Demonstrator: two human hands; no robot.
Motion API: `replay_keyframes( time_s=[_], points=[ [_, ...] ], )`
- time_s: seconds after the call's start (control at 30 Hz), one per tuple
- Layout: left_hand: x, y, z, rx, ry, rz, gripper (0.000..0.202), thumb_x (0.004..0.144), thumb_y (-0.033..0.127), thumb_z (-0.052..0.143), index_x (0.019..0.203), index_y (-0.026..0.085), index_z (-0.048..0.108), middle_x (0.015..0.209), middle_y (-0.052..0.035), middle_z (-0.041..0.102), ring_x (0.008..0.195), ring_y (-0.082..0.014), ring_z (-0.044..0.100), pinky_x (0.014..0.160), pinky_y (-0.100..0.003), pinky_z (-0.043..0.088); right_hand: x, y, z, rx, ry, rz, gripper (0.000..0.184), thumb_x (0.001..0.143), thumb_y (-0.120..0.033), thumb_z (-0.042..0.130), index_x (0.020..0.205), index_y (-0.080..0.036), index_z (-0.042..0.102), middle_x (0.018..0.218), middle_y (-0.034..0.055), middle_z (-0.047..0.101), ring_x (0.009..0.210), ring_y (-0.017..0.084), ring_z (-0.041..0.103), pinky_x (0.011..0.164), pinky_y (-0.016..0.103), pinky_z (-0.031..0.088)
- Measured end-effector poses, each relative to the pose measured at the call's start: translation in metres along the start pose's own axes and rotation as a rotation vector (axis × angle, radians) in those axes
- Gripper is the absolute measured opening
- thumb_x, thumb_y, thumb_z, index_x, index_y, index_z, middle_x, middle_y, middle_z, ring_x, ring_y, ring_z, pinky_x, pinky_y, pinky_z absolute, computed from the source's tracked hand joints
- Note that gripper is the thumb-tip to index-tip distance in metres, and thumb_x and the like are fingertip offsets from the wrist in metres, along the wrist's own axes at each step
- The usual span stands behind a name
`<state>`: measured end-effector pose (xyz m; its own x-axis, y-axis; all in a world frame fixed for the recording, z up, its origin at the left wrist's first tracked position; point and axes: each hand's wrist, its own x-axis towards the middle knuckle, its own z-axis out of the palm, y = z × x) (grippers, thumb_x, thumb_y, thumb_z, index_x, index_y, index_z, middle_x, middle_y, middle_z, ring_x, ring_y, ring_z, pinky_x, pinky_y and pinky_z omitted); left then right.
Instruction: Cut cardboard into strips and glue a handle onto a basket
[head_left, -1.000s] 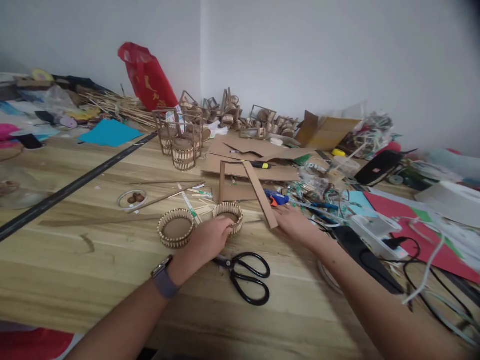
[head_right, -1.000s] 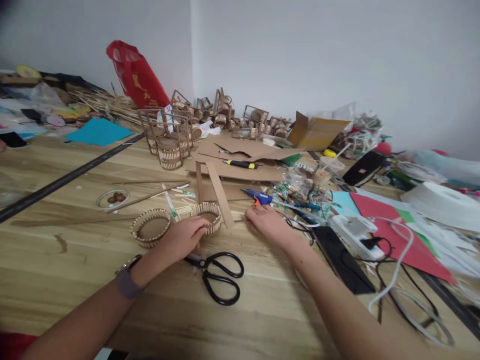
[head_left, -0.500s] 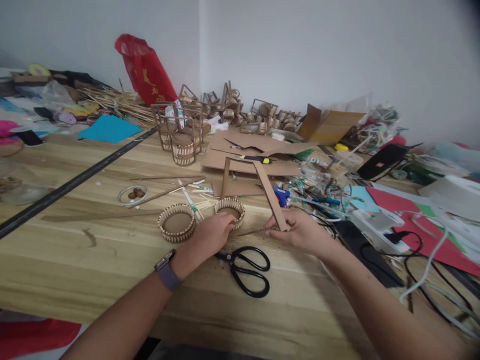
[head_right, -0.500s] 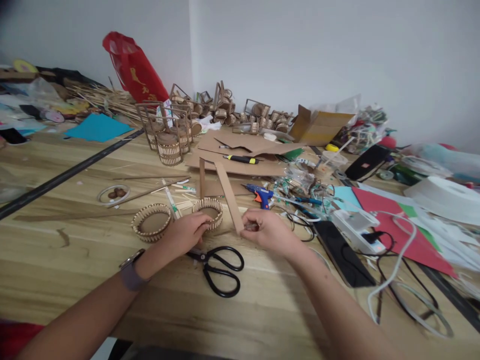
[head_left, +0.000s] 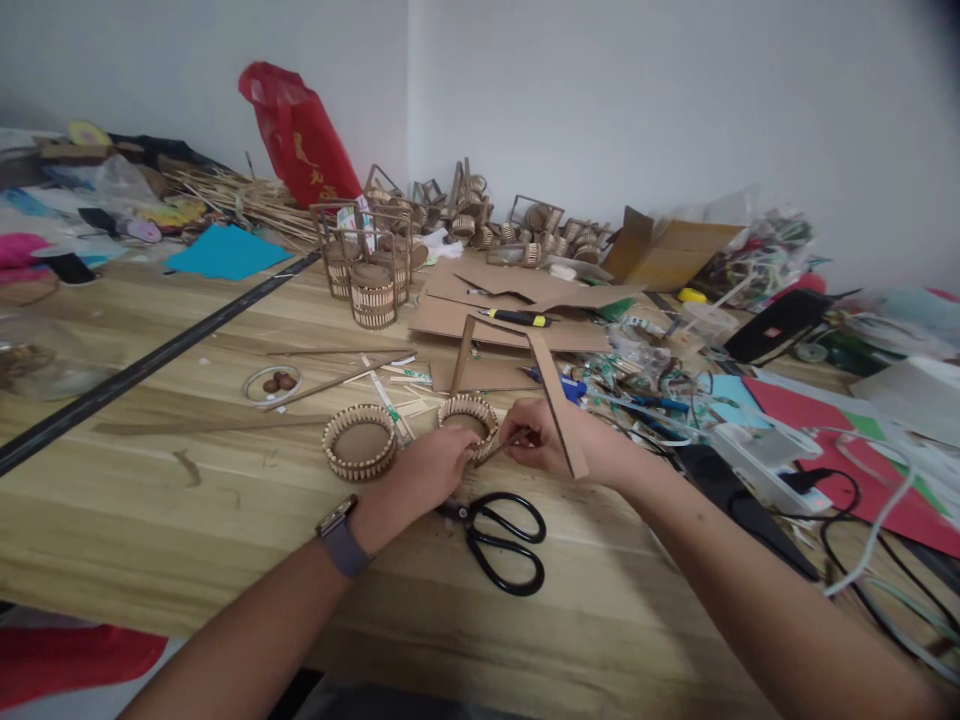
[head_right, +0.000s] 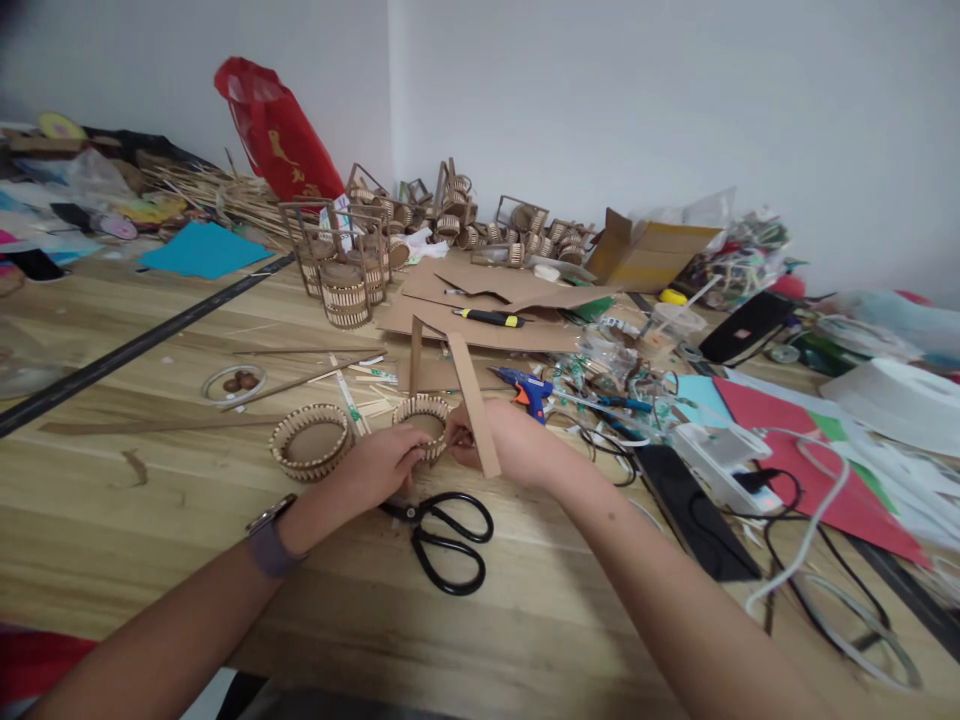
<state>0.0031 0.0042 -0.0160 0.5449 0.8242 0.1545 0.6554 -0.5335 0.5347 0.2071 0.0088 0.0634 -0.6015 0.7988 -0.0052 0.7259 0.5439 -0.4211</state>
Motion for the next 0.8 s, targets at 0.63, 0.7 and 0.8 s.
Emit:
replay_keyframes(
  time_s=[0.63,0.7,0.8],
  points=[
    [-0.002,0.008,-0.006,0.068,-0.066,-0.042,0.024,0.097,0.009,0.045,0.096,0.015,0.068,0.092,-0.0077,0.071,0.093,-0.0234,0.067,0.083,-0.031,0.050,0.014,-0.011,0.000,-0.117,-0.055,0.015,0.013,0.073,-0.010,0.062,0.077,-0.019,0.071,0.071,0.0009,0.066,0.063,0.014,0.054,0.059,0.023,0.037],
    [-0.002,0.008,-0.006,0.070,-0.068,-0.042,0.024,0.097,0.008,0.046,0.096,0.015,0.068,0.094,-0.0079,0.071,0.093,-0.0234,0.067,0.082,-0.031,0.050,0.015,-0.009,0.001,-0.120,-0.057,0.008,0.011,0.075,-0.012,0.063,0.078,-0.019,0.071,0.074,0.0014,0.067,0.064,0.014,0.055,0.059,0.023,0.037],
    [-0.001,0.008,-0.005,0.070,-0.072,-0.036,0.024,0.096,0.006,0.046,0.096,0.015,0.068,0.098,-0.0086,0.072,0.095,-0.0229,0.067,0.083,-0.030,0.049,0.017,-0.008,0.002,-0.126,-0.067,0.002,0.010,0.076,-0.013,0.064,0.081,-0.017,0.072,0.076,0.0025,0.068,0.065,0.014,0.056,0.059,0.024,0.038]
  ],
)
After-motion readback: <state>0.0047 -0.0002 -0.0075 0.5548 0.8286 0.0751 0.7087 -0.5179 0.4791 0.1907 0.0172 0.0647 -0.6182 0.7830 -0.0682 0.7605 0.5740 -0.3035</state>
